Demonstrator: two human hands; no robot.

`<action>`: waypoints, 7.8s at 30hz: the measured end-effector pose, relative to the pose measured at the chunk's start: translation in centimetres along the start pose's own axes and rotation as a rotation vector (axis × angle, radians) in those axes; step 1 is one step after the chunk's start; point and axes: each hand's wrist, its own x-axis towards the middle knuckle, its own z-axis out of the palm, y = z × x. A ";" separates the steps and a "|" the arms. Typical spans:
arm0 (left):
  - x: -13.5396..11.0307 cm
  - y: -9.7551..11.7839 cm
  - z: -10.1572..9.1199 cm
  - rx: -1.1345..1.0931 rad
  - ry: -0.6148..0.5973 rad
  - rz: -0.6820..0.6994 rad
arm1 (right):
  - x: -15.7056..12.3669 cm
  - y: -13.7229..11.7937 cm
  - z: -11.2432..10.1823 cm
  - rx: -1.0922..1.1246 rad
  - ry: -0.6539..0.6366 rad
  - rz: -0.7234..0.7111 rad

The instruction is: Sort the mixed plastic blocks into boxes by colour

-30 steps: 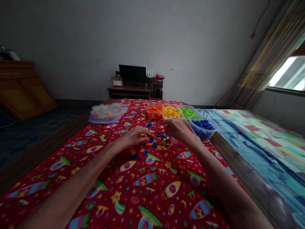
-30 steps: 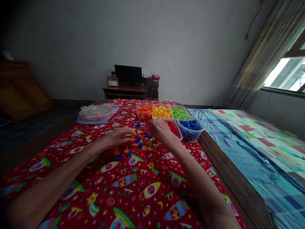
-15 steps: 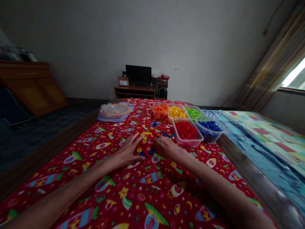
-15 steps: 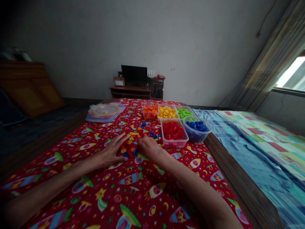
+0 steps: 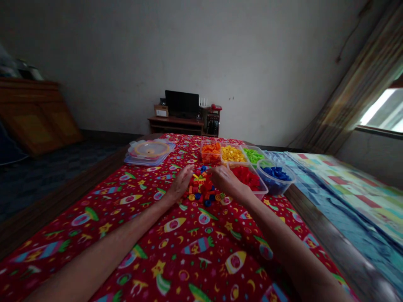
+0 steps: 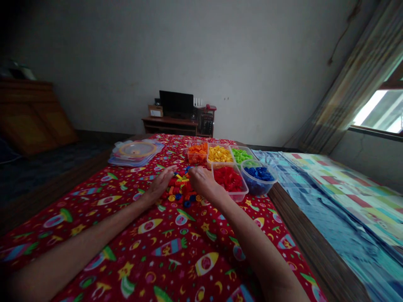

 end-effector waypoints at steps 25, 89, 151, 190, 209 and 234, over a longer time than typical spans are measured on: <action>0.0 0.9 -6.7 0.025 -0.332 -0.212 | 0.4 1.8 3.8 0.160 0.011 -0.179; -1.9 1.5 -1.9 0.359 -0.201 0.188 | 0.1 -0.4 5.4 0.058 0.114 -0.073; -0.8 2.8 -2.9 0.280 -0.139 0.047 | 2.4 -1.4 6.4 1.262 0.019 0.077; -1.0 1.8 -4.3 0.358 -0.299 0.050 | 0.3 1.9 1.4 0.175 0.162 -0.083; -1.2 0.8 -4.2 -0.364 -0.158 -0.392 | 0.6 0.5 5.0 0.448 -0.010 -0.092; -1.2 -0.7 -2.8 0.294 -0.163 -0.015 | 3.6 -1.7 5.8 0.154 0.061 -0.076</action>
